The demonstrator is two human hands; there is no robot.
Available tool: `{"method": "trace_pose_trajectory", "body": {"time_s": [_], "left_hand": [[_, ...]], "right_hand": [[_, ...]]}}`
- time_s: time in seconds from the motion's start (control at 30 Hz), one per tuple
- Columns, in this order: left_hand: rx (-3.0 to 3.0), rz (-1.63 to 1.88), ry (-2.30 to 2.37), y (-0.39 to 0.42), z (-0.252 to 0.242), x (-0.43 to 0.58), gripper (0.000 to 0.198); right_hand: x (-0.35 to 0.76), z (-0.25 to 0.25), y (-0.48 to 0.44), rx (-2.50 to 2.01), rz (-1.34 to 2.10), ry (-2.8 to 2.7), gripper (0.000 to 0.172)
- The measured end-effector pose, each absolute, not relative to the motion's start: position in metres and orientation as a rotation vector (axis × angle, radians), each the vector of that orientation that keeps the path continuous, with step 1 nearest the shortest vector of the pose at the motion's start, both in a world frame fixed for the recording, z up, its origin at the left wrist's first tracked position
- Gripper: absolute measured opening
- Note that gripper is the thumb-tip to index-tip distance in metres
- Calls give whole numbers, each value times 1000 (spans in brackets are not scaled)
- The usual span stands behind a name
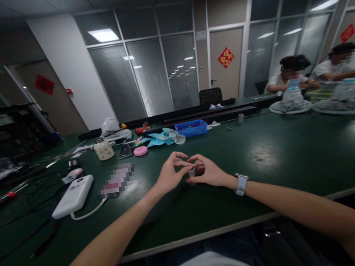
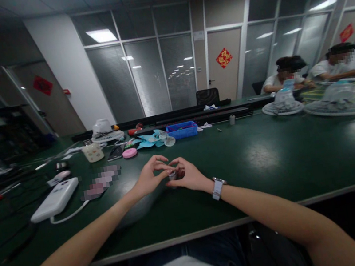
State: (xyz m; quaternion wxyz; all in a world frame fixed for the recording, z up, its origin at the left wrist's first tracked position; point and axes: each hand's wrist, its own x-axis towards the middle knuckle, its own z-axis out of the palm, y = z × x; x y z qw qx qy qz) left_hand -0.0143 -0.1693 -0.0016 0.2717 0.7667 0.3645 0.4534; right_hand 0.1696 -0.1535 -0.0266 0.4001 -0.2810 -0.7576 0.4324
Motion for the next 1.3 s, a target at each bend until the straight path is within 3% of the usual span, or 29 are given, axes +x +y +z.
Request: {"method": "trace_pose_trajectory", "body": {"time_s": [0.17,0.27,0.4,0.53,0.63,0.83,0.93,1.1,1.3], "left_hand": [[2054,1409,1154,-165,7,-11,29],[1984,1494,1150,-161,20,-31,39],[1922,935,922,-148,24,-72,48],[1895,600,922,-136,7,-92,49],[1934,477,938,-134,0,-89,46],[2040,424,909,-139,7,-87,62],[1999,398,930,-141,6,-85,57],[2084,545,1009,-149,3,-72,43],[1995,1248,1098,-168,9,-38,42]], "right_hand": [[170,-27,-153,-720,1063,-1920,65],[170,-27,-153,-731,1038,-1931,66],[171,-26,-153,-737,1052,-1933,66],[172,-24,-154,-764,1048,-1934,66],[172,-23,-155,-771,1039,-1947,66],[172,-22,-155,-773,1056,-1947,66],[172,-23,-155,-769,1078,-1935,65],[171,-25,-155,-742,1092,-1911,65],[172,-26,-155,-715,1120,-1908,64]]}}
